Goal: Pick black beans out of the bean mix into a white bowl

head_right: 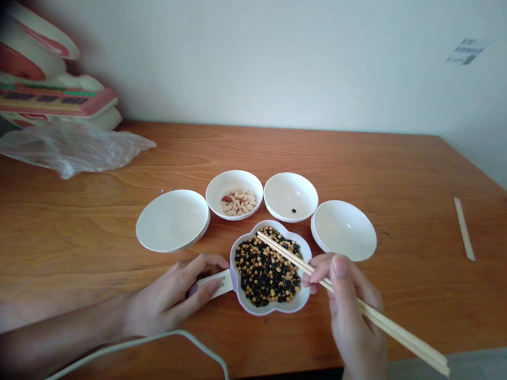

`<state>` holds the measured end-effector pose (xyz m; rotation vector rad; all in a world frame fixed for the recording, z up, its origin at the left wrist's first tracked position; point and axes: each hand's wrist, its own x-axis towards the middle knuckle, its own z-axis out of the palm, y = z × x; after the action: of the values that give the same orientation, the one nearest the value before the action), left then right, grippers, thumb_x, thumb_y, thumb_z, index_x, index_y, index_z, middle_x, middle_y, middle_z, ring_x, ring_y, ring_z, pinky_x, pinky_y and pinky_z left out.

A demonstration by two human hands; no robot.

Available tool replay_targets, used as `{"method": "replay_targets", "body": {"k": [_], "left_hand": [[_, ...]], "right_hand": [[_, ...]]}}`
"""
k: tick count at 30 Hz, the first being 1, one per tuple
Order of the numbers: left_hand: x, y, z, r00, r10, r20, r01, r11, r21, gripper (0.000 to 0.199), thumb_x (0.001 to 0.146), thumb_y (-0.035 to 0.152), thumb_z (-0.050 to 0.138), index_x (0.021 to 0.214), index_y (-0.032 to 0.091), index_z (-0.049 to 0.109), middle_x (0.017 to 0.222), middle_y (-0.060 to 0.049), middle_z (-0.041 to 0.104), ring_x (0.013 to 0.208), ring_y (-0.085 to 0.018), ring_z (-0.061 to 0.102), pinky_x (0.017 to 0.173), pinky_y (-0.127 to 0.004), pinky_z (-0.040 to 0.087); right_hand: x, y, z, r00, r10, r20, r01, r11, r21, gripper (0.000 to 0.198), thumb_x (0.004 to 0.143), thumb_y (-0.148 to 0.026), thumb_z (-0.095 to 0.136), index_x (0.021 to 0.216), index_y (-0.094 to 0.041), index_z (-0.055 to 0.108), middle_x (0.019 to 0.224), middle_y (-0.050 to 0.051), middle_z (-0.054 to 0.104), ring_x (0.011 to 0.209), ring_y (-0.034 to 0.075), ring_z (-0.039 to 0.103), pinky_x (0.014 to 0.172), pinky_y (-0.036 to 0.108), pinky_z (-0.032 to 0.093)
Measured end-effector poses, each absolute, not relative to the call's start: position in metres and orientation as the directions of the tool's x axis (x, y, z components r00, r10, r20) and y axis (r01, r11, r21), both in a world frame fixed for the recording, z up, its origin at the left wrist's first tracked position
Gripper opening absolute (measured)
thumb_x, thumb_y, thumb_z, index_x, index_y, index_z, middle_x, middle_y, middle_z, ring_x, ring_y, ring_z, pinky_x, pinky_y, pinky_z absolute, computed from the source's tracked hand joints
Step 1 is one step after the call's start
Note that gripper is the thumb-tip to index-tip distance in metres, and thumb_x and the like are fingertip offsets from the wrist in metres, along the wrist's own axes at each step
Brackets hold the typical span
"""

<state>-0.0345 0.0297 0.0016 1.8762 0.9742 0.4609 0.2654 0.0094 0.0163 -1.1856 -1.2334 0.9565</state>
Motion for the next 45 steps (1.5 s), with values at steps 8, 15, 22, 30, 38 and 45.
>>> {"method": "replay_targets", "body": {"k": [8,15,22,30,38,45], "left_hand": [[-0.037,0.025,-0.008,0.602,0.798,-0.003,0.423,-0.316,0.849,0.012,0.104,0.031,0.045,0.113,0.024,0.046,0.096,-0.001,0.064,0.074,-0.012,0.059,0.068,-0.024,0.049],[-0.038,0.025,-0.011,0.596,0.801,-0.058,0.438,-0.264,0.859,0.015,0.103,0.033,0.047,0.095,0.024,0.039,0.076,0.006,0.052,0.060,-0.009,0.044,0.056,-0.023,0.036],[-0.037,0.030,-0.005,0.649,0.760,-0.043,0.432,-0.321,0.842,0.026,0.105,0.032,0.043,0.081,0.022,0.038,0.074,0.006,0.045,0.061,-0.008,0.040,0.058,-0.023,0.032],[-0.037,0.030,-0.007,0.652,0.757,-0.037,0.410,-0.311,0.857,0.027,0.104,0.030,0.044,0.079,0.022,0.037,0.071,0.006,0.044,0.058,-0.008,0.037,0.055,-0.024,0.029],[-0.037,0.030,-0.012,0.637,0.771,-0.010,0.405,-0.323,0.855,0.029,0.103,0.028,0.047,0.077,0.021,0.036,0.069,0.007,0.041,0.057,-0.007,0.035,0.056,-0.024,0.029],[-0.036,0.029,-0.013,0.637,0.771,0.004,0.399,-0.334,0.854,0.030,0.103,0.028,0.047,0.077,0.021,0.035,0.068,0.007,0.041,0.057,-0.007,0.034,0.056,-0.023,0.028]], "right_hand": [[0.241,-0.026,0.014,0.179,0.970,0.162,0.211,0.123,-0.970,0.049,0.108,-0.040,0.026,0.096,-0.026,0.071,0.086,0.003,0.069,0.083,0.017,0.064,0.073,0.029,0.050],[0.241,-0.009,0.048,0.203,0.955,0.216,0.508,0.086,-0.857,0.042,0.104,-0.047,0.044,0.074,-0.024,0.064,0.073,0.001,0.064,0.075,0.015,0.062,0.069,0.027,0.047],[0.220,-0.016,0.050,0.407,0.900,0.153,0.418,-0.035,-0.908,0.041,0.098,-0.053,0.053,0.071,-0.023,0.062,0.063,0.000,0.058,0.062,0.014,0.057,0.058,0.027,0.044],[0.229,-0.025,0.021,0.257,0.944,0.208,0.331,0.117,-0.936,0.050,0.107,-0.046,0.028,0.088,-0.023,0.068,0.075,0.002,0.066,0.074,0.016,0.062,0.071,0.028,0.047],[0.231,-0.024,0.008,0.136,0.966,0.221,0.361,0.159,-0.919,0.072,0.101,-0.066,0.009,0.084,-0.023,0.066,0.079,0.006,0.064,0.079,0.021,0.062,0.070,0.032,0.047],[0.235,-0.033,-0.002,0.140,0.981,0.136,0.326,0.084,-0.941,0.068,0.103,-0.062,0.009,0.091,-0.025,0.065,0.086,0.003,0.065,0.081,0.019,0.063,0.074,0.031,0.048]]}}
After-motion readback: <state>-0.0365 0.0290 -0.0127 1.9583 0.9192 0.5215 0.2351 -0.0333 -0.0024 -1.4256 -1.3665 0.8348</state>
